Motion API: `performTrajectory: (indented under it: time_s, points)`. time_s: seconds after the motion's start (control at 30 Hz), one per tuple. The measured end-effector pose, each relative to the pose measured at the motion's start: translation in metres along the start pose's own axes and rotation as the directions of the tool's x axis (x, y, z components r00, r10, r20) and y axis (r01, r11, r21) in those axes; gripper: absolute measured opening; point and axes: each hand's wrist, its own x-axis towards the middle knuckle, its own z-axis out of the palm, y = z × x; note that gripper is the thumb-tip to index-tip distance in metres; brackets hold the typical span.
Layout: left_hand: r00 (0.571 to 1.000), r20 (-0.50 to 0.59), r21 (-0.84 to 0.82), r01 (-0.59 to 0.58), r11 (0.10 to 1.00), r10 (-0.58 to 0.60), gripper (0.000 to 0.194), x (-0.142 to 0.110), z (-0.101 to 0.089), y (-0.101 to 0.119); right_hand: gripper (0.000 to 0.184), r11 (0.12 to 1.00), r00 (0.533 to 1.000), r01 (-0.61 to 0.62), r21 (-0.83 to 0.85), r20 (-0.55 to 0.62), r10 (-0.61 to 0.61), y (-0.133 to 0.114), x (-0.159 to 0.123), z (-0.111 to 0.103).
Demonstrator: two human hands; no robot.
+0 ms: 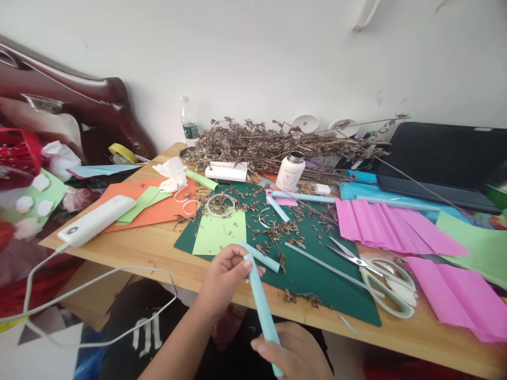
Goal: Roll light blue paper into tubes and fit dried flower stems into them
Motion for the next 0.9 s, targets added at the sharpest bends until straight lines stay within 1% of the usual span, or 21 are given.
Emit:
performTrajectory:
  time_s: [0.07,0.1,0.13,0.2,0.27,0.33,0.4,0.53,0.63,0.9]
  points:
    - [1.0,-0.006,-0.008,-0.008,1.0,0.008,0.027,0.0,0.0,0.0,0.026,1.0,1.0,-0.005,0.006,-0.027,0.005,0.0,0.001,-0.002]
    - [1.0,-0.015,-0.014,-0.012,1.0,0.012,0.028,0.0,0.0,0.001,0.028,0.999,1.0,-0.024,0.024,-0.003,0.024,0.0,0.003,-0.005]
    - [1.0,-0.028,-0.021,-0.015,1.0,0.014,0.029,0.001,0.0,0.001,0.03,0.998,0.999,-0.043,0.052,0.032,0.042,-0.001,0.004,-0.01]
    - [0.998,-0.068,-0.037,-0.014,0.999,0.012,0.032,0.002,0.0,0.002,0.035,0.981,0.972,-0.153,0.117,0.196,0.128,-0.003,0.008,-0.021]
    - [0.994,-0.108,-0.049,-0.003,0.999,-0.002,0.033,0.004,-0.001,0.002,0.04,0.956,0.94,-0.251,0.152,0.275,0.203,-0.004,0.009,-0.029]
    - [0.989,-0.145,-0.053,-0.003,0.999,-0.005,0.034,0.006,-0.001,0.001,0.042,0.937,0.929,-0.31,0.161,0.261,0.262,-0.003,0.006,-0.031]
    - [0.986,-0.166,-0.053,-0.013,0.999,0.004,0.034,0.007,-0.002,0.0,0.042,0.925,0.926,-0.339,0.17,0.233,0.296,-0.002,0.002,-0.028]
    - [0.986,-0.165,-0.038,-0.028,0.999,0.021,0.031,0.007,-0.002,-0.002,0.045,0.912,0.932,-0.348,0.216,0.183,0.313,0.001,-0.003,-0.019]
    - [0.986,-0.163,-0.019,-0.033,0.999,0.03,0.03,0.006,-0.002,-0.003,0.045,0.905,0.931,-0.358,0.231,0.162,0.327,0.001,-0.004,-0.016]
    - [0.981,-0.194,-0.01,-0.031,0.999,0.029,0.03,0.009,-0.004,-0.005,0.044,0.89,0.907,-0.404,0.212,0.213,0.362,0.002,-0.013,-0.017]
